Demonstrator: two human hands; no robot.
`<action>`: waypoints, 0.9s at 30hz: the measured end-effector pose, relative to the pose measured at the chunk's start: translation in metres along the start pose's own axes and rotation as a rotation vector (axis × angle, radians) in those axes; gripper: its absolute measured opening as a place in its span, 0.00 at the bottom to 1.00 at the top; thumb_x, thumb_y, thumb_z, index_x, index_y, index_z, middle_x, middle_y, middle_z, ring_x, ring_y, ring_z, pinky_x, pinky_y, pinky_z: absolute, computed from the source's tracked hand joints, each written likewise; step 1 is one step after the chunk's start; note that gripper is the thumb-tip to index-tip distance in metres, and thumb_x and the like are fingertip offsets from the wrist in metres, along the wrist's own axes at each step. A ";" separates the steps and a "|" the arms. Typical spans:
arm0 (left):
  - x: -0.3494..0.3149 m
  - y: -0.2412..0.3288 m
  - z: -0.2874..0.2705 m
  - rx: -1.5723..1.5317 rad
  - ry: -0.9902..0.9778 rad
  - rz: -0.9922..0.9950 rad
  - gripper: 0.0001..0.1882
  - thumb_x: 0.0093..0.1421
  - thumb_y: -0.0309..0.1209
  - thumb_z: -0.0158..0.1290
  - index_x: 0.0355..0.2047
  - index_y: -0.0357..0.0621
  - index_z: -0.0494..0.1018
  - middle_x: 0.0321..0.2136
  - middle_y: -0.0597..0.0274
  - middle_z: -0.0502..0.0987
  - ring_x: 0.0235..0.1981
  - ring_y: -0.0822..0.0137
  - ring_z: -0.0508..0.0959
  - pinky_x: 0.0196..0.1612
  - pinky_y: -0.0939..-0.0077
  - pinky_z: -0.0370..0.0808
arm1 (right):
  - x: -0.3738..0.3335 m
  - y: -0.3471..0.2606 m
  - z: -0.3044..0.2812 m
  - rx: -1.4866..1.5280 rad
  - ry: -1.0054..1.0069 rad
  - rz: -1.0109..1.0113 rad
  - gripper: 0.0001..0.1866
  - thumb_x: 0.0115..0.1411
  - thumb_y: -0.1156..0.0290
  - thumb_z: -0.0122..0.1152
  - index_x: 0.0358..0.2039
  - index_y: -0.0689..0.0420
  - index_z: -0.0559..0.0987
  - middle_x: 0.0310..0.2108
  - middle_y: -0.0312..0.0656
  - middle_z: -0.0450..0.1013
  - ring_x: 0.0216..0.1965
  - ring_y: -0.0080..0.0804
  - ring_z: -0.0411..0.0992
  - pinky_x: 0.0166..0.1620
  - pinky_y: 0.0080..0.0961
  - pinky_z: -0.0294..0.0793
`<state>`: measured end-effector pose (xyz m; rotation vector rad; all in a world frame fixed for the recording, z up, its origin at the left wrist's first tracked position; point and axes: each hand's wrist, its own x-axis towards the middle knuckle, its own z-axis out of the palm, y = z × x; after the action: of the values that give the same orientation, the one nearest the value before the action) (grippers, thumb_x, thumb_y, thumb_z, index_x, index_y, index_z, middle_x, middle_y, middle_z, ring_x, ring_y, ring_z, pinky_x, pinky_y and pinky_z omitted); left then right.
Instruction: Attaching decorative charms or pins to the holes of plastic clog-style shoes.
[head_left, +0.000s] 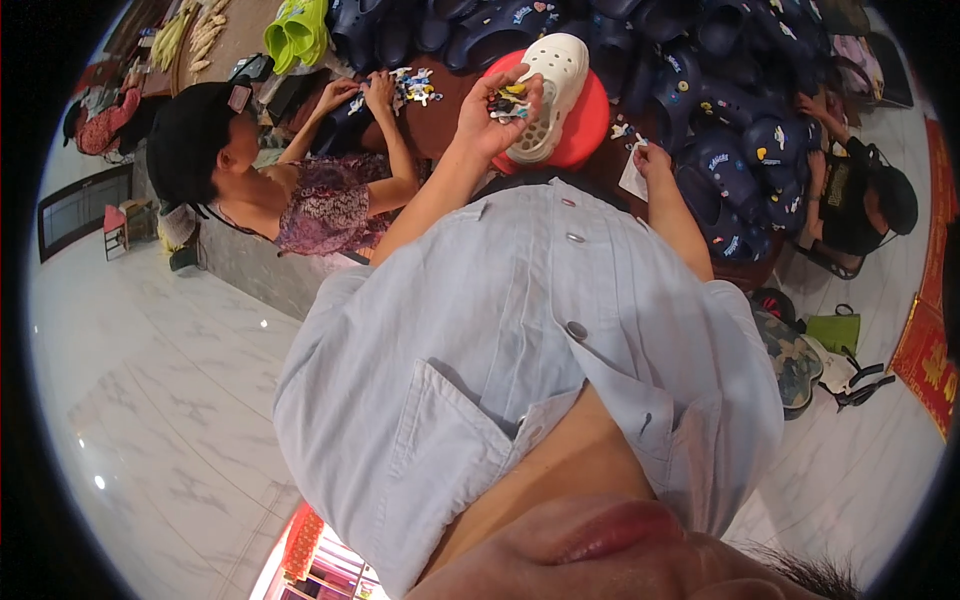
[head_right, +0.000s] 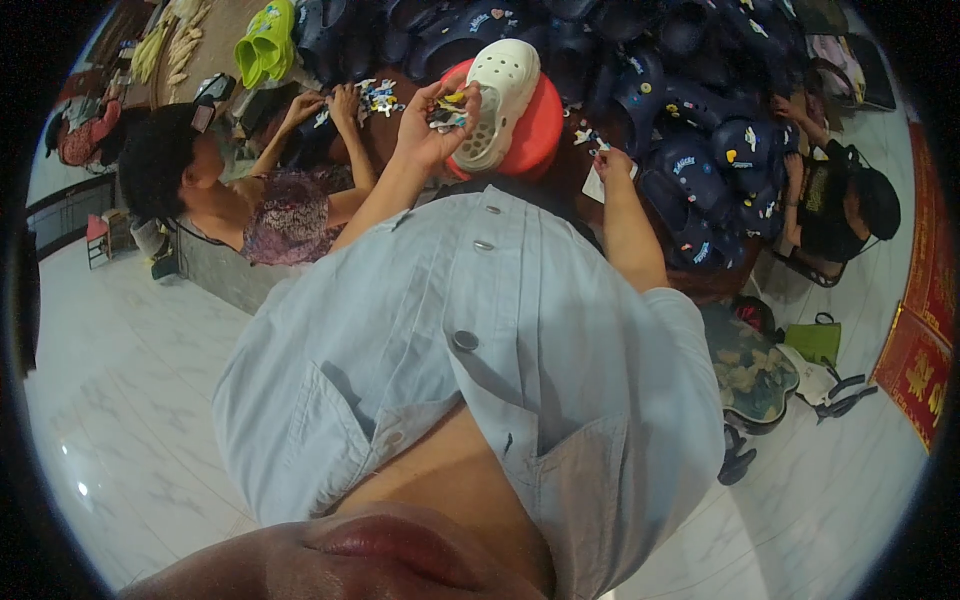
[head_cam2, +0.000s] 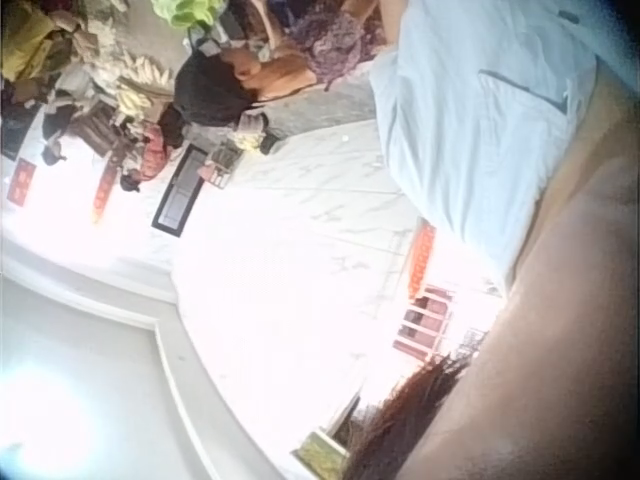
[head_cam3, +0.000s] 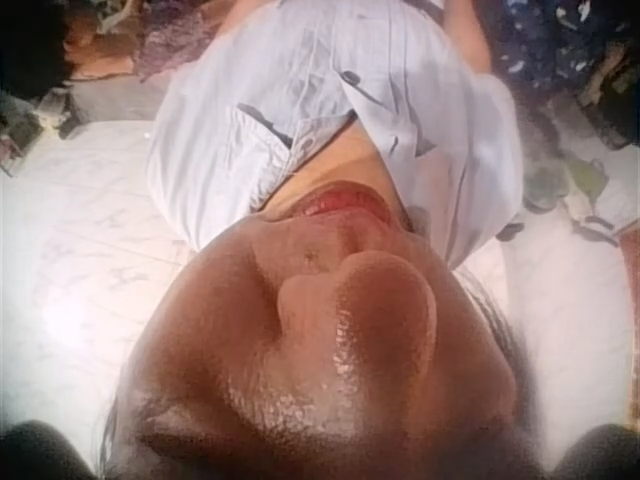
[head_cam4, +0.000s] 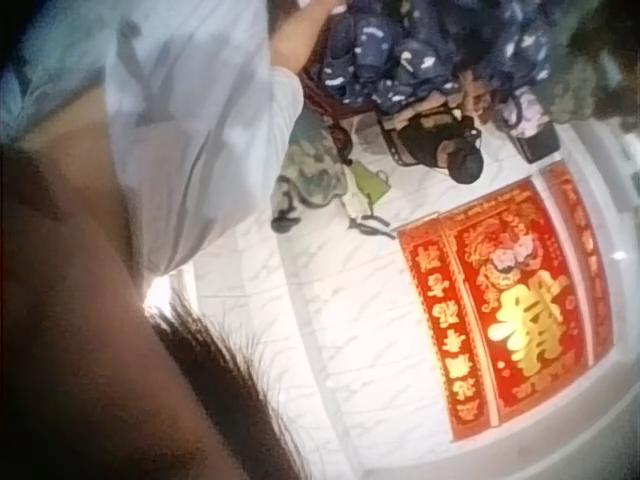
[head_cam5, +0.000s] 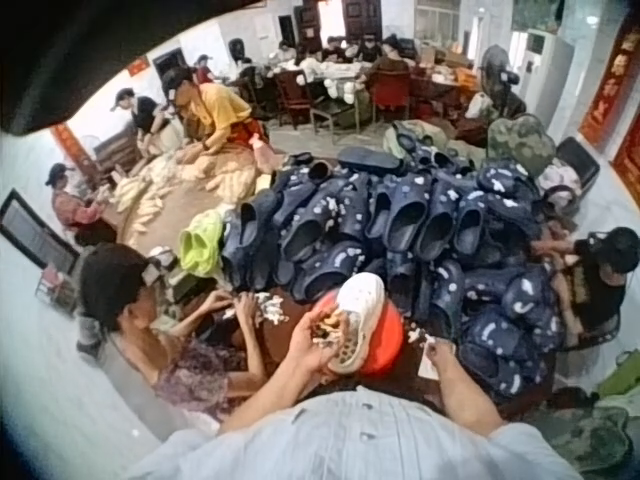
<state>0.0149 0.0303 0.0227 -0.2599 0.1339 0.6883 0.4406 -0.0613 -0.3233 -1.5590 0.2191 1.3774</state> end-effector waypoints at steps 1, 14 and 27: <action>-0.010 0.000 -0.008 0.017 0.005 0.086 0.21 0.63 0.36 0.45 0.51 0.35 0.68 0.51 0.42 0.69 0.50 0.52 0.72 0.49 0.58 0.74 | -0.018 0.017 0.022 -0.039 -0.060 0.053 0.17 0.55 0.83 0.57 0.46 0.57 0.72 0.33 0.47 0.73 0.27 0.35 0.74 0.27 0.25 0.77; -0.022 -0.010 -0.013 0.129 -0.043 0.233 0.28 0.66 0.44 0.37 0.62 0.42 0.60 0.60 0.41 0.60 0.63 0.49 0.60 0.62 0.49 0.61 | -0.257 -0.078 0.210 -0.266 -0.351 -0.853 0.12 0.54 0.79 0.63 0.41 0.61 0.79 0.34 0.37 0.76 0.32 0.21 0.72 0.38 0.17 0.71; -0.024 -0.027 -0.014 0.382 0.365 0.183 0.16 0.64 0.43 0.49 0.44 0.46 0.71 0.42 0.56 0.75 0.45 0.56 0.77 0.47 0.49 0.78 | -0.378 -0.059 0.258 -1.079 -1.001 -1.383 0.14 0.50 0.75 0.61 0.39 0.57 0.79 0.40 0.41 0.75 0.46 0.42 0.70 0.52 0.35 0.67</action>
<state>0.0137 -0.0081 0.0195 -0.0027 0.6371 0.7758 0.1887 -0.0111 0.0598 -0.9967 -2.0628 0.8429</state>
